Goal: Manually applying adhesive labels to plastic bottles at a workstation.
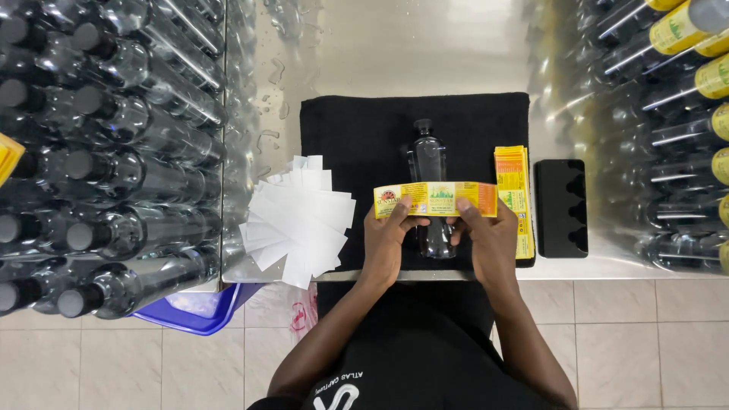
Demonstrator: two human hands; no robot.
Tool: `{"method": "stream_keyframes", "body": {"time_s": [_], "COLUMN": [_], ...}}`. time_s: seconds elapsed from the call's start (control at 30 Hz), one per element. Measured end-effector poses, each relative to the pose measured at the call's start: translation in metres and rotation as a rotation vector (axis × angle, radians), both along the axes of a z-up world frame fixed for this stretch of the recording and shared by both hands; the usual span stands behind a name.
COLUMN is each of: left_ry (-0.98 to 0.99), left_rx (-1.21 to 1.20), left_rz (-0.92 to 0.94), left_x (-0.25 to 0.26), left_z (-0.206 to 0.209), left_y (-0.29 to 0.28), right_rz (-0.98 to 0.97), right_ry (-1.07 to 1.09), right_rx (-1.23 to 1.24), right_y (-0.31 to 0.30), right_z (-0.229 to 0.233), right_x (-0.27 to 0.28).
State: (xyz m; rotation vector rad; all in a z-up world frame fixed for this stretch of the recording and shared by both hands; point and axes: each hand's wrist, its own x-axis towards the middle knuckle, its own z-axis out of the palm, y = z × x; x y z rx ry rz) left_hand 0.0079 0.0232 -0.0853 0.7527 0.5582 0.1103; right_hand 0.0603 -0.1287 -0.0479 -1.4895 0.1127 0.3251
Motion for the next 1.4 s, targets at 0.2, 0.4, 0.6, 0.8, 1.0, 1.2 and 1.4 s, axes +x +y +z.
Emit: {"method": "stream_keyframes", "body": {"time_s": [0.2,0.4,0.6,0.8,1.0,1.2,1.4], "left_ry": [-0.031,0.013,0.085,0.121,0.13,0.158,0.156], "left_rx": [0.014,0.163,0.223,0.236,0.214,0.227,0.214], "left_rz": [-0.008,-0.053,-0.059,-0.066,-0.058,-0.066,-0.061], "left_x": [0.012,0.014,0.021,0.026,0.03,0.031,0.032], "left_z": [0.006,0.008,0.018,0.003,-0.001,-0.004,-0.006], "left_y": [-0.004,0.001,0.006,0.007,0.006,0.006,0.006], "right_rz": [-0.052,-0.114,-0.073,-0.078,-0.129,-0.168,-0.157], "right_ry": [-0.035,-0.006,0.073,0.109,0.127,0.149,0.149], "right_rx": [-0.111,0.013,-0.045,0.041,0.089,0.098,0.093], "right_y": [-0.005,-0.005,0.0,0.005,0.01,0.012,0.012], "right_z": [-0.017,-0.019,-0.013,-0.02,-0.021,-0.015,-0.018], "right_x": [0.013,0.016,0.024,0.034,0.035,0.033,0.035]}}
